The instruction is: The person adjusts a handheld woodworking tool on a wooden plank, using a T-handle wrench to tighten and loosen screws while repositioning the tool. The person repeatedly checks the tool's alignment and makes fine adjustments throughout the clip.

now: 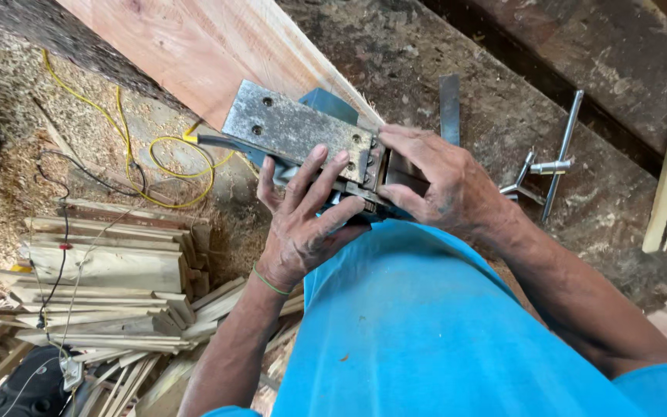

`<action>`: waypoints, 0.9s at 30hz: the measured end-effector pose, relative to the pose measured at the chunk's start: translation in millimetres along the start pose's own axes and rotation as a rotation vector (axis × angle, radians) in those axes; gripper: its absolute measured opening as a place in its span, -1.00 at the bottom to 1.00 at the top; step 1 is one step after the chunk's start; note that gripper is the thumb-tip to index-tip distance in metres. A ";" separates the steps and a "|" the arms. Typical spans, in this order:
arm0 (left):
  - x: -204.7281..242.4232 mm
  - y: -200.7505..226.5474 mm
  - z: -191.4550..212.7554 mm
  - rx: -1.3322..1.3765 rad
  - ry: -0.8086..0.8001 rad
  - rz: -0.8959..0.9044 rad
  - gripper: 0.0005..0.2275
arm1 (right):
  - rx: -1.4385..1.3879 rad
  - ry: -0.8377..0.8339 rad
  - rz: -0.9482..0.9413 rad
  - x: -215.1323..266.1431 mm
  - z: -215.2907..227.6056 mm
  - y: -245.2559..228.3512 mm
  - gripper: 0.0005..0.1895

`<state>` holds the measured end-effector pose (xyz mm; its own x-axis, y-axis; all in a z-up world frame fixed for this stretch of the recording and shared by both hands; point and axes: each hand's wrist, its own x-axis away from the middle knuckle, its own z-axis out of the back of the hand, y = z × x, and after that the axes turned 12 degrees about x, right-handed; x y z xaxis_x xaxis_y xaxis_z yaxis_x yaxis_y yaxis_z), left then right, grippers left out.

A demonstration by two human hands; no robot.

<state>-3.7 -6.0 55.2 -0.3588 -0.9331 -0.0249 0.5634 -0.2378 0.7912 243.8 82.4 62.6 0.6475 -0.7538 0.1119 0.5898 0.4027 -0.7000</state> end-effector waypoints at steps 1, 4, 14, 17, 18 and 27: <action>3.0 2.4 0.2 -0.008 -0.012 0.011 -0.64 | 0.019 -0.007 0.001 1.7 -0.3 -1.6 -0.34; 1.4 3.5 1.6 -0.013 -0.044 0.023 -0.62 | 0.065 -0.012 0.023 -2.3 1.9 -2.5 -0.34; 0.1 3.5 2.7 -0.014 -0.039 0.025 -0.66 | 0.042 -0.128 0.059 -14.9 4.1 2.1 -0.41; -0.6 3.8 2.1 -0.012 -0.041 0.029 -0.68 | 0.043 -0.140 0.079 -17.5 5.3 3.2 -0.40; -0.7 3.8 2.5 -0.014 -0.041 0.028 -0.68 | 0.041 -0.122 0.097 -17.9 5.6 2.9 -0.38; -2.2 2.0 3.1 -0.002 -0.025 0.007 -0.67 | -0.010 -0.092 0.076 -26.6 4.5 6.1 -0.41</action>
